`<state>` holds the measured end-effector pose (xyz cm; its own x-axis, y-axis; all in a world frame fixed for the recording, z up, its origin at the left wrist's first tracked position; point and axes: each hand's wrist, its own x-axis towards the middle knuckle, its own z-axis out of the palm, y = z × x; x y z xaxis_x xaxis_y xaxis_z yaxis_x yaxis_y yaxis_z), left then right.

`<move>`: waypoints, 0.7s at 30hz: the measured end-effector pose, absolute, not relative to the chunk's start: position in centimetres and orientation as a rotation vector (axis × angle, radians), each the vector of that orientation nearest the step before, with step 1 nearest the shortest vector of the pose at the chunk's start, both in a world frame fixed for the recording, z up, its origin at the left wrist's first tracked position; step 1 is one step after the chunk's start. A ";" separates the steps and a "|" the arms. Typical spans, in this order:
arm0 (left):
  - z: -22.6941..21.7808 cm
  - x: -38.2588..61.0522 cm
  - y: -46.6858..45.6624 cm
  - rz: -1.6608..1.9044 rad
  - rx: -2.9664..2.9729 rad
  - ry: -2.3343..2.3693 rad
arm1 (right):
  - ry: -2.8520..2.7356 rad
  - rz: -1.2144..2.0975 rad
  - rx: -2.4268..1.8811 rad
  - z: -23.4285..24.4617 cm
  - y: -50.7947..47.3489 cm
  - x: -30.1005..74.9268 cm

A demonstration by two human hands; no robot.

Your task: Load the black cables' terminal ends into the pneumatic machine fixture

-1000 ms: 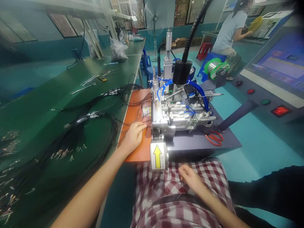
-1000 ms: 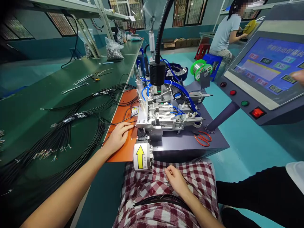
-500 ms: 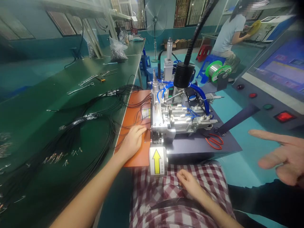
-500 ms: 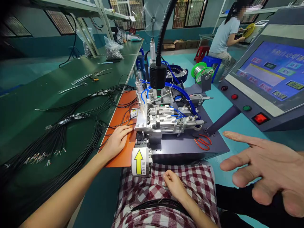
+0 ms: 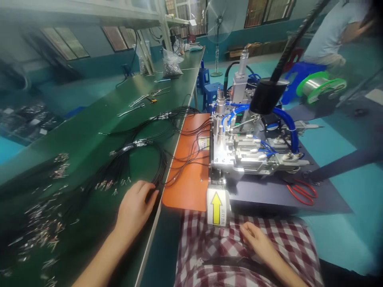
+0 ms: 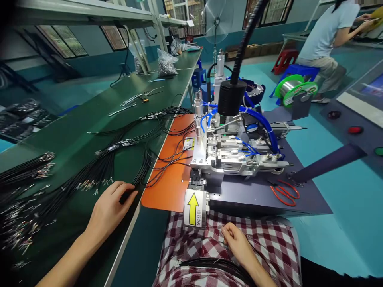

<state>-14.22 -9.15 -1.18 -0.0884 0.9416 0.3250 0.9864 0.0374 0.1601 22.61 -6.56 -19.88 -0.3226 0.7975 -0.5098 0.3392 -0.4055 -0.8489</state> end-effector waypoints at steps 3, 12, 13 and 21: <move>-1.6 -15.3 -10.2 -0.390 -1.953 -2.263 | -1.467 1.806 -1.563 -20.1 -6.5 22.7; -1.6 -14.5 -10.1 -0.214 -1.834 -2.348 | -1.432 1.866 -1.577 -20.3 -6.5 23.6; -1.4 -14.6 -10.0 -0.206 -1.827 -2.361 | -1.425 1.851 -1.583 -20.3 -6.6 23.6; 1.4 -15.0 -9.5 -0.007 -1.854 -2.424 | -1.396 1.821 -1.610 -18.0 -6.6 23.4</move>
